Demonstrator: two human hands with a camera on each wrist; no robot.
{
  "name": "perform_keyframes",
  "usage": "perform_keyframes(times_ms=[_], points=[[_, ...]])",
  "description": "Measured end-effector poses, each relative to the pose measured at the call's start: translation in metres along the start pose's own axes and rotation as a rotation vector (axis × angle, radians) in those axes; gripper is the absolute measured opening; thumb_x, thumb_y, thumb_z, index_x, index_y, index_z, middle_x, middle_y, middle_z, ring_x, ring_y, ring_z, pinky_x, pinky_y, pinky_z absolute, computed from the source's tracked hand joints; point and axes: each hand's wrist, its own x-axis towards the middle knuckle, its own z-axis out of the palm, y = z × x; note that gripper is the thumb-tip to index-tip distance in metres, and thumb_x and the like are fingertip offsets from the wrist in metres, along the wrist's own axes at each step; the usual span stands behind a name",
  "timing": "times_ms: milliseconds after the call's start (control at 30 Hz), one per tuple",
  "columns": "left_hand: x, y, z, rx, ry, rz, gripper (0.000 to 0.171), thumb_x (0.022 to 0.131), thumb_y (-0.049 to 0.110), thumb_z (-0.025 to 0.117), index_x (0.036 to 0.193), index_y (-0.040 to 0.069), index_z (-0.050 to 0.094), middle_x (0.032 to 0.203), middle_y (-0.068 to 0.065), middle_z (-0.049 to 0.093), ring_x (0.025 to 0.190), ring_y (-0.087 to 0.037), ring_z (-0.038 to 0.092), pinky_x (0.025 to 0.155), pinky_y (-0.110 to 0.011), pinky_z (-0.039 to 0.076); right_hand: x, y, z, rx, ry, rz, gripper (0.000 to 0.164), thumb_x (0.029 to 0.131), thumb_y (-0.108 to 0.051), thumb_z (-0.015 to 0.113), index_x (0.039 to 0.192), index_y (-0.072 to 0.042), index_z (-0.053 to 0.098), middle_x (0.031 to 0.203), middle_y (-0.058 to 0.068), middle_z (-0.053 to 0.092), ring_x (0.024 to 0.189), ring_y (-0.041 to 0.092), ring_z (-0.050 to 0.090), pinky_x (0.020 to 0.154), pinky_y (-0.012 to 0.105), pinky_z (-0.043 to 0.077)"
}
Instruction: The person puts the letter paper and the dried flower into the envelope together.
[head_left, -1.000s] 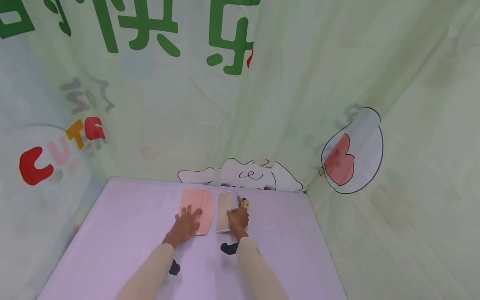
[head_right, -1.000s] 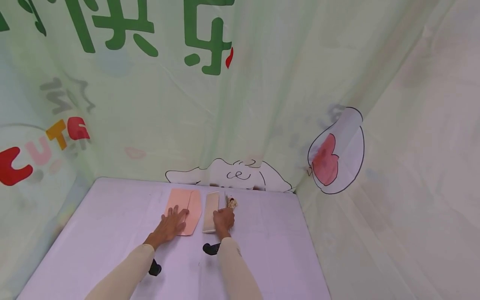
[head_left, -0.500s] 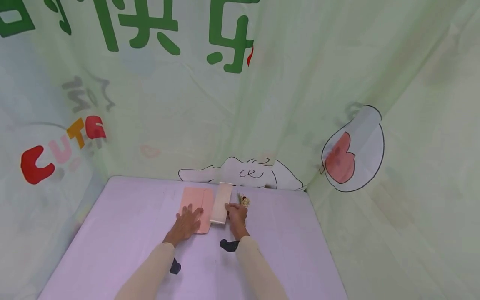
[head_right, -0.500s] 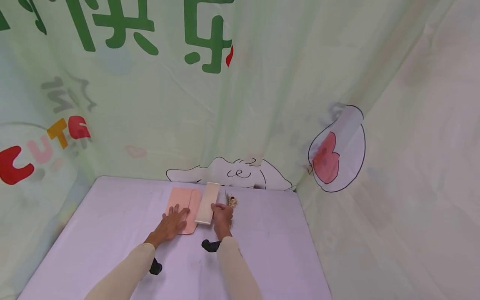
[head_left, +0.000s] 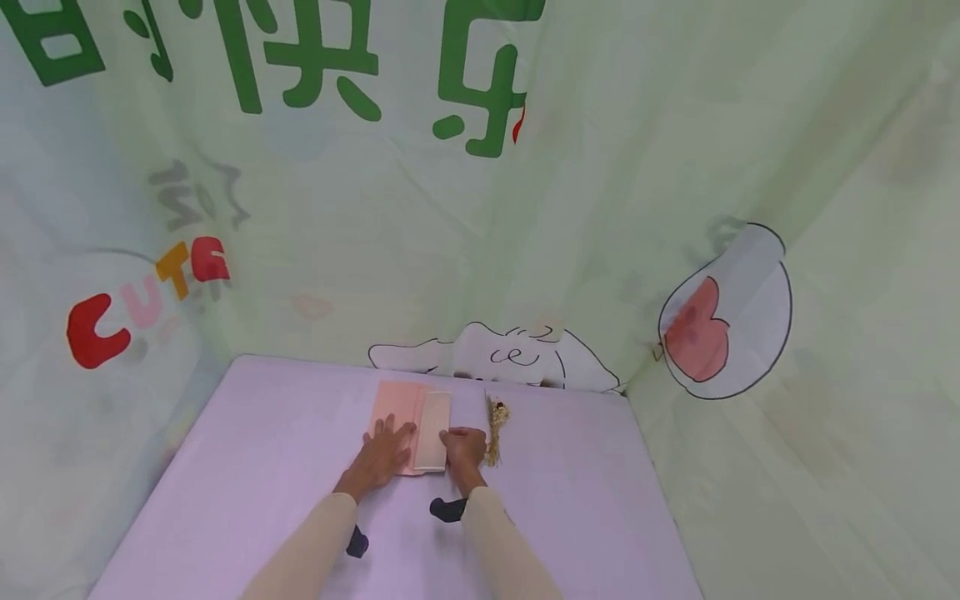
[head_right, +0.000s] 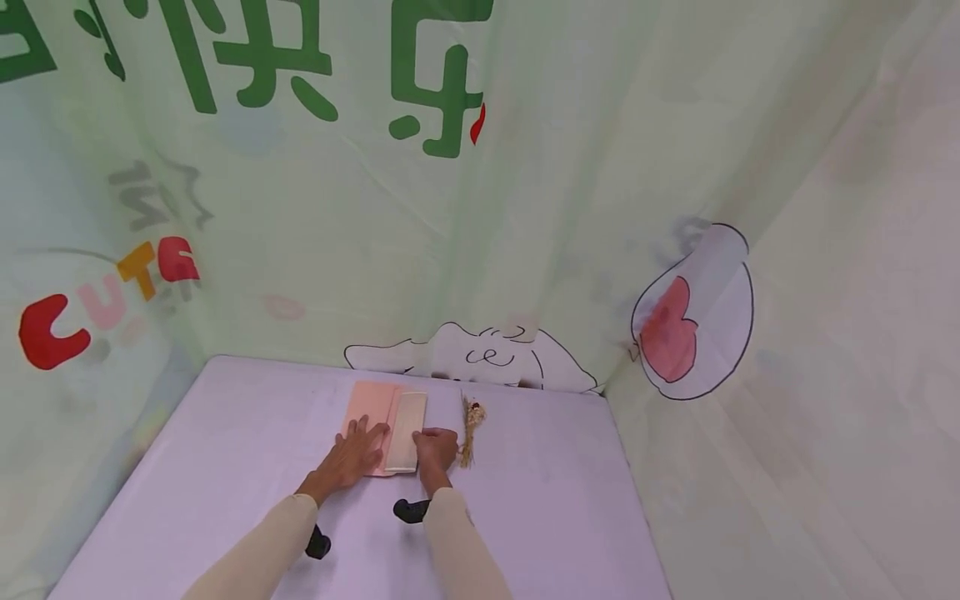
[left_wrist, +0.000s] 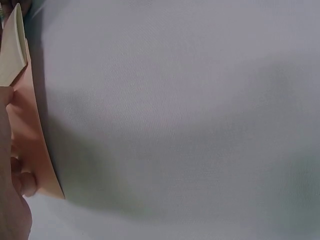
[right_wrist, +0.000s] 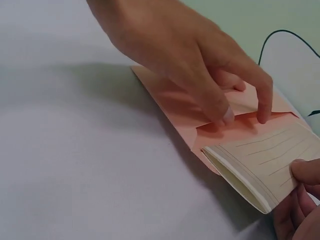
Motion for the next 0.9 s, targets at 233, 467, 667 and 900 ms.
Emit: perform_keyframes(times_ms=[233, 467, 667, 900], points=[[0.0, -0.002, 0.001, 0.013, -0.019, -0.005, 0.05, 0.113, 0.032, 0.056, 0.16, 0.016, 0.049, 0.172, -0.036, 0.034, 0.159, -0.064, 0.029, 0.122, -0.084, 0.027, 0.006, 0.002, 0.014, -0.125, 0.11, -0.087, 0.011, 0.084, -0.007, 0.089, 0.087, -0.003, 0.079, 0.091, 0.016, 0.078, 0.081, 0.031, 0.07, 0.077, 0.045, 0.059], [0.001, -0.003, 0.0, 0.008, -0.042, -0.031, 0.052, 0.113, 0.037, 0.055, 0.162, 0.02, 0.048, 0.176, -0.032, 0.03, 0.163, -0.06, 0.024, 0.126, -0.081, 0.024, 0.001, -0.003, 0.022, -0.146, 0.155, -0.191, 0.01, 0.079, -0.003, 0.089, 0.078, -0.001, 0.079, 0.078, 0.015, 0.077, 0.074, 0.033, 0.07, 0.081, 0.054, 0.058], [0.001, -0.005, 0.002, 0.027, -0.03, -0.029, 0.051, 0.113, 0.036, 0.054, 0.161, 0.021, 0.049, 0.175, -0.031, 0.031, 0.162, -0.059, 0.027, 0.125, -0.081, 0.027, 0.007, 0.009, 0.036, -0.163, 0.14, -0.274, 0.009, 0.08, -0.003, 0.087, 0.076, -0.002, 0.079, 0.074, 0.013, 0.074, 0.07, 0.03, 0.068, 0.073, 0.046, 0.058], [0.002, -0.006, 0.005, 0.037, -0.025, -0.031, 0.048, 0.114, 0.035, 0.054, 0.16, 0.021, 0.049, 0.174, -0.033, 0.032, 0.161, -0.058, 0.032, 0.124, -0.08, 0.03, 0.002, 0.005, 0.042, -0.195, 0.101, -0.298, 0.01, 0.08, -0.003, 0.087, 0.076, -0.002, 0.078, 0.071, 0.011, 0.074, 0.067, 0.028, 0.069, 0.067, 0.046, 0.059]])
